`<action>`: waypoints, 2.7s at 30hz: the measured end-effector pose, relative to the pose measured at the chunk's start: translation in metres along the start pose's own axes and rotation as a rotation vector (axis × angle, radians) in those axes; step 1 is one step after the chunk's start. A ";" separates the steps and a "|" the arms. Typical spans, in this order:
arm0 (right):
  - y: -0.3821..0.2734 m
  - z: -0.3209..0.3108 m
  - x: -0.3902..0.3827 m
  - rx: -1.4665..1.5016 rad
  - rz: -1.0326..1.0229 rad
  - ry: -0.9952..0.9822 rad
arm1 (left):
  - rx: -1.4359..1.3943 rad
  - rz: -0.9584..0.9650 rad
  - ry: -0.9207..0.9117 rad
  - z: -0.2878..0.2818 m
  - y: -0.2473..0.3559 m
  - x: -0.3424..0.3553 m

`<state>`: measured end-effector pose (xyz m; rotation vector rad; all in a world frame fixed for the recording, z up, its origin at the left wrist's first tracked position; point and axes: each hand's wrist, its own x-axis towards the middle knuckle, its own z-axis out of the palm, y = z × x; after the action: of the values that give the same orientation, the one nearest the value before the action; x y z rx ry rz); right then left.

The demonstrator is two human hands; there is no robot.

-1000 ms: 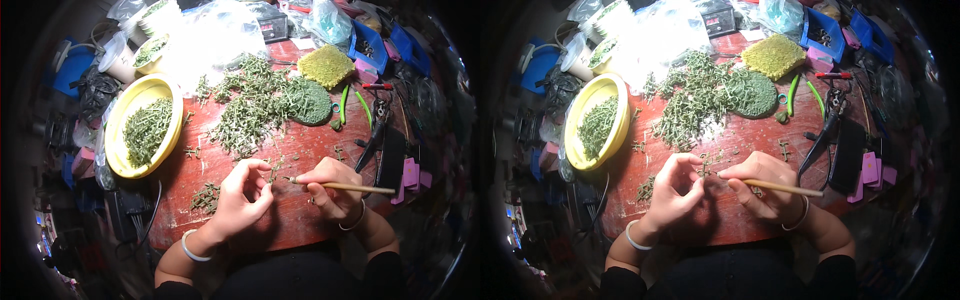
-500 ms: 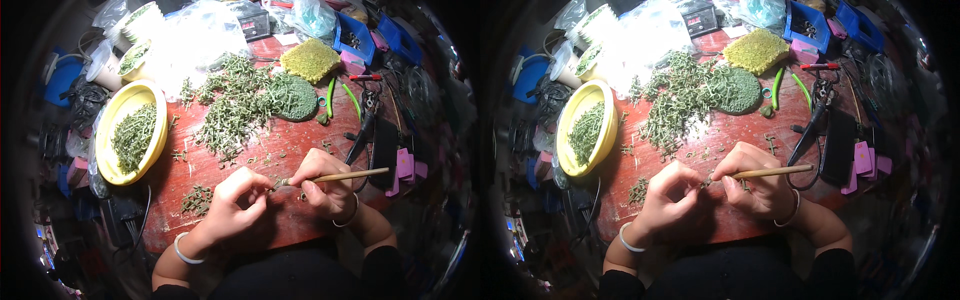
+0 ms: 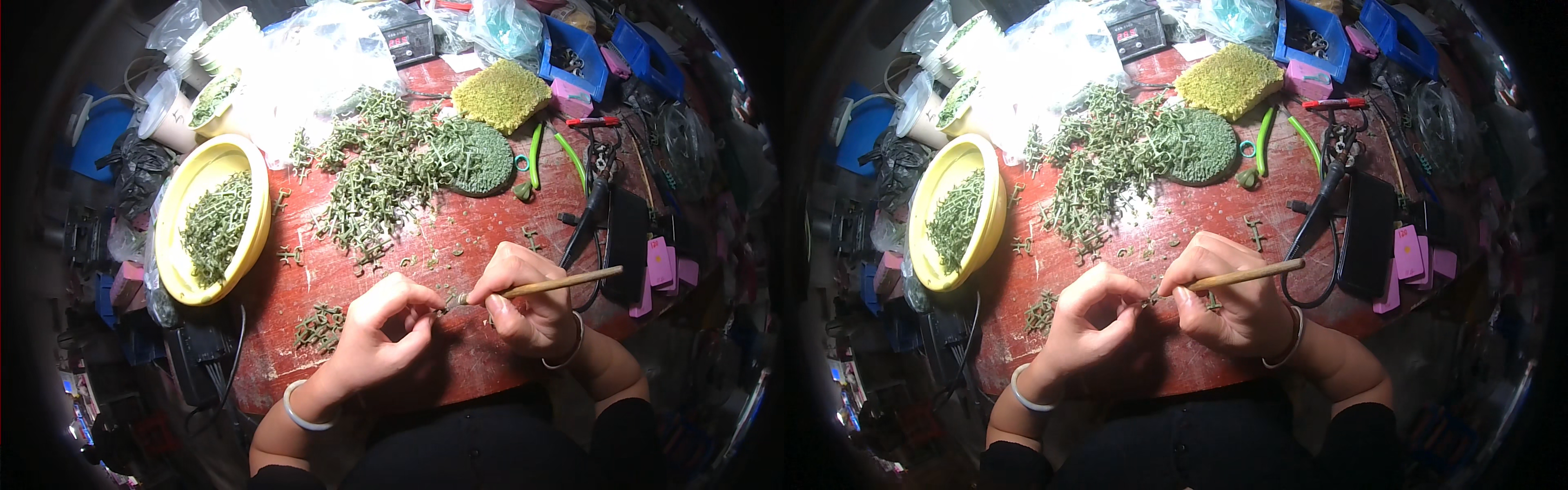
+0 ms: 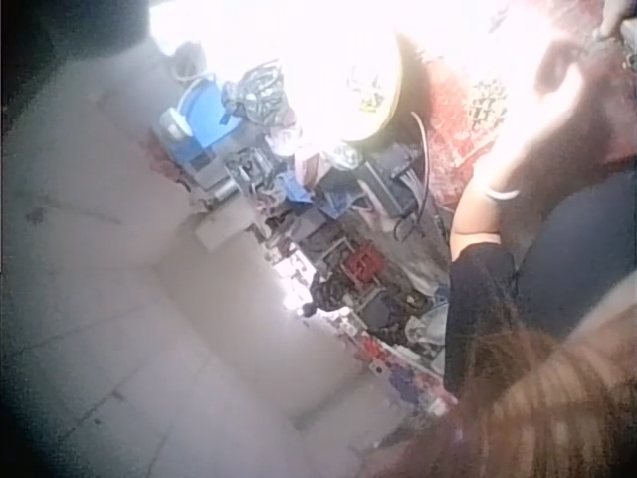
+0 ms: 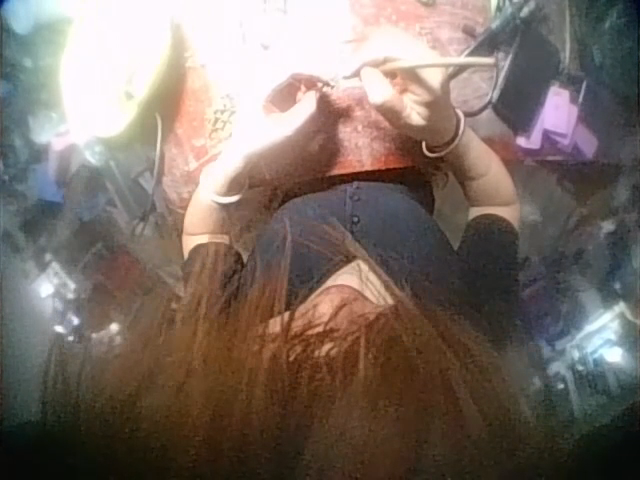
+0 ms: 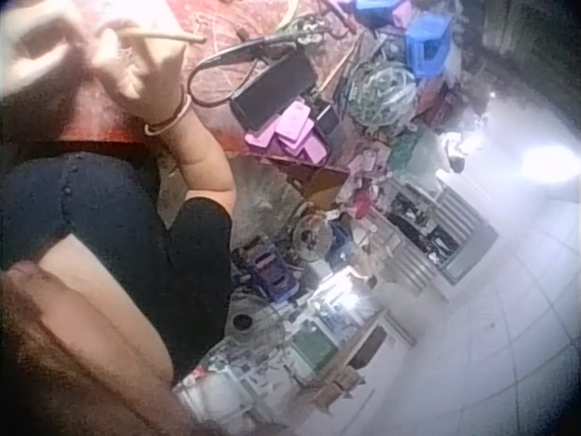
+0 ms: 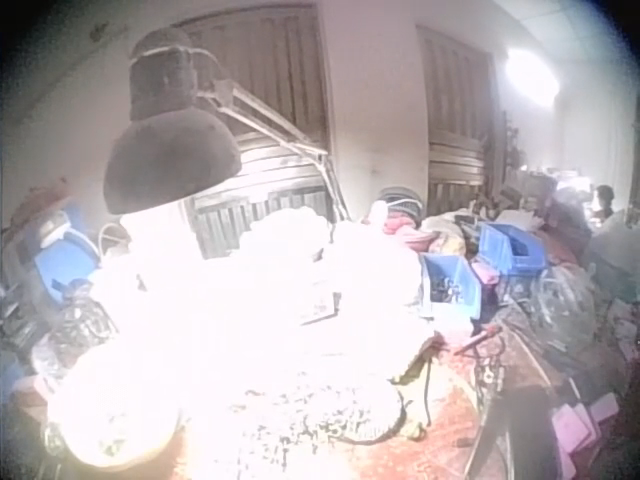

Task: The person uses a soldering iron to join small green components together on a cluttered red table. They pick parts from a pile, fuse them with heat, and clean the tool on a sponge.

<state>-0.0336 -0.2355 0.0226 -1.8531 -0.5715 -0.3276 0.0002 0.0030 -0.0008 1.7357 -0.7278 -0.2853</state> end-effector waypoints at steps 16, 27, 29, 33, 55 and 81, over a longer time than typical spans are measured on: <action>-0.002 0.000 0.001 0.010 0.007 -0.005 | -0.069 -0.047 -0.034 0.000 -0.001 -0.002; -0.003 -0.001 0.001 0.007 -0.016 -0.023 | -0.111 -0.108 -0.035 0.000 -0.001 -0.004; -0.002 -0.001 0.001 0.006 -0.019 -0.018 | -0.104 -0.099 -0.032 0.000 -0.001 -0.004; -0.002 -0.002 0.001 0.003 -0.020 -0.010 | -0.090 -0.089 -0.038 -0.001 -0.001 -0.003; -0.003 0.000 0.002 -0.064 -0.091 0.023 | -0.084 -0.100 -0.048 -0.001 -0.002 -0.004; -0.002 0.000 0.000 -0.046 -0.057 0.000 | -0.075 -0.109 -0.074 -0.001 -0.002 -0.003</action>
<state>-0.0347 -0.2349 0.0245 -1.8828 -0.6224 -0.3818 -0.0009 0.0057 -0.0026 1.7030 -0.6684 -0.4482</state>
